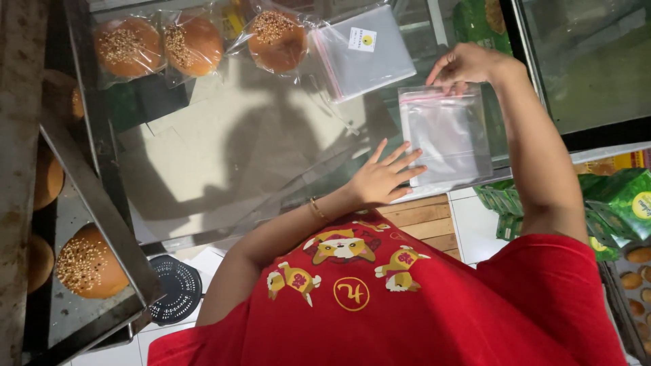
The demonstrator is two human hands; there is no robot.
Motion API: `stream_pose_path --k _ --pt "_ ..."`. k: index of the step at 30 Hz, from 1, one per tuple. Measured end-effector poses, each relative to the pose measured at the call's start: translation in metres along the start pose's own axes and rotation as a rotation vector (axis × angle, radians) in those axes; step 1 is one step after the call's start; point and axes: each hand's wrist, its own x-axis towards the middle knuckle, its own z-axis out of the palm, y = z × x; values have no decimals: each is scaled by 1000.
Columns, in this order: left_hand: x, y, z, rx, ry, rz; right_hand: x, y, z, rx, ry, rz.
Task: The person picks up baked buns from a metal tray and places them individually into plastic bags on a counter.
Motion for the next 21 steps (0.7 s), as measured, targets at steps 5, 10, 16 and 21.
stream_pose_path --k 5,10,16,21 --pt "1 2 -4 -4 -33 -11 3 -5 6 -535 81 -114" --pt "0 2 -5 8 -24 -11 4 -4 3 -535 120 -119" --pt "1 6 -15 -2 -63 -13 3 -7 3 -411 180 -188" --pt "1 8 -18 26 -75 -6 2 -12 3 -358 170 -168"
